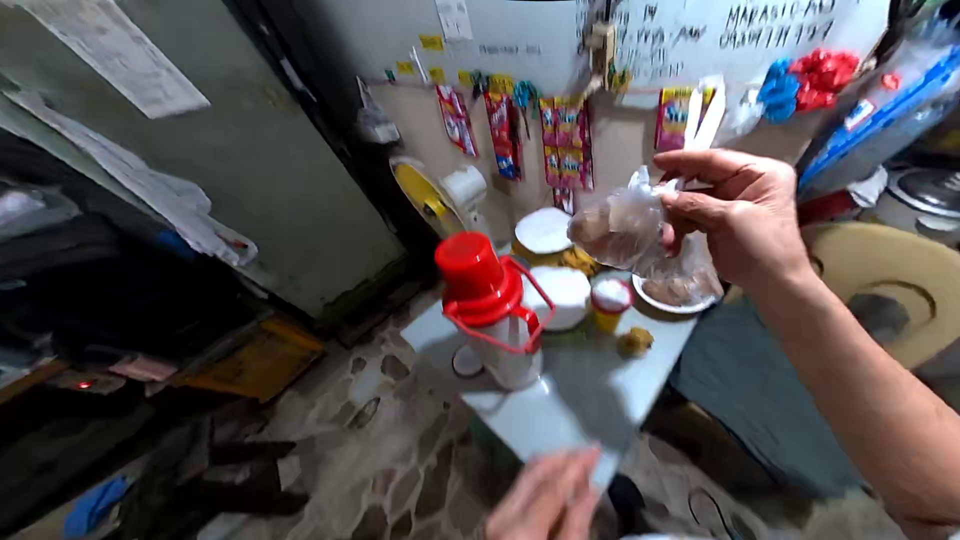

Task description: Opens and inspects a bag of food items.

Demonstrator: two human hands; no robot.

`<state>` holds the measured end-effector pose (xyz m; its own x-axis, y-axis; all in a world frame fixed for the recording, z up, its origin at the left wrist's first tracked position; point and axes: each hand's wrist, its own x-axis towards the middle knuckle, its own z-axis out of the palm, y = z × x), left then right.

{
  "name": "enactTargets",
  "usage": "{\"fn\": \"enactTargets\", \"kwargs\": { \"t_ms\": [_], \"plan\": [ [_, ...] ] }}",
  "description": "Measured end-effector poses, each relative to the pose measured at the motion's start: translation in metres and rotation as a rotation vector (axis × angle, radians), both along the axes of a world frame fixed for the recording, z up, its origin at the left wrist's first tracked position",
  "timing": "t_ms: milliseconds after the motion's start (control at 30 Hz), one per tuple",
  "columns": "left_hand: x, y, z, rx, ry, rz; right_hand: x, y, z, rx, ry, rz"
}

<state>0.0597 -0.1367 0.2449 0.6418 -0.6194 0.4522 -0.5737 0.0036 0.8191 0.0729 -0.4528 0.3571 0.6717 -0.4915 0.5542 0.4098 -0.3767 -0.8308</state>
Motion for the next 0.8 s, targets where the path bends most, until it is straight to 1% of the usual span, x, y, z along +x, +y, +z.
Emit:
{"fn": "enactTargets", "kwargs": {
  "t_ms": [33,67,133,200,267,367,400,467,500,600,667,733,800],
  "plan": [
    [0.007,-0.016,0.012,-0.049,-0.091,0.060,-0.017,0.015,-0.010,-0.073,-0.006,0.019],
    [0.013,-0.031,0.015,-0.078,-0.150,0.101,-0.033,0.032,-0.024,-0.119,-0.017,0.037],
    [0.019,-0.053,0.005,-0.027,-0.138,0.071,-0.057,0.069,-0.057,-0.094,-0.020,0.072],
    [0.017,-0.066,-0.026,0.037,-0.090,0.022,-0.072,0.100,-0.096,-0.008,0.024,0.106],
    [0.014,-0.067,-0.059,0.066,-0.060,0.013,-0.081,0.116,-0.129,0.023,0.079,0.118],
    [0.010,-0.056,-0.079,0.109,0.117,0.025,-0.099,0.113,-0.157,-0.024,0.231,0.093],
    [0.011,-0.053,-0.083,0.118,0.155,0.028,-0.104,0.111,-0.162,0.044,0.285,0.076],
    [0.017,-0.050,-0.093,0.103,0.202,0.013,-0.104,0.107,-0.174,0.257,0.352,0.066],
    [0.018,-0.049,-0.101,0.085,0.224,0.005,-0.102,0.108,-0.186,0.311,0.375,0.061],
    [0.014,-0.054,-0.123,0.022,0.305,0.066,-0.089,0.118,-0.227,0.364,0.412,0.057],
    [0.011,-0.061,-0.140,-0.008,0.326,0.151,-0.075,0.123,-0.242,0.454,0.392,0.016],
    [0.013,-0.062,-0.150,0.016,0.290,0.204,-0.065,0.123,-0.242,0.411,0.413,0.029],
    [0.024,-0.056,-0.153,0.062,0.196,0.262,-0.057,0.112,-0.239,0.263,0.437,0.074]
  ]
}}
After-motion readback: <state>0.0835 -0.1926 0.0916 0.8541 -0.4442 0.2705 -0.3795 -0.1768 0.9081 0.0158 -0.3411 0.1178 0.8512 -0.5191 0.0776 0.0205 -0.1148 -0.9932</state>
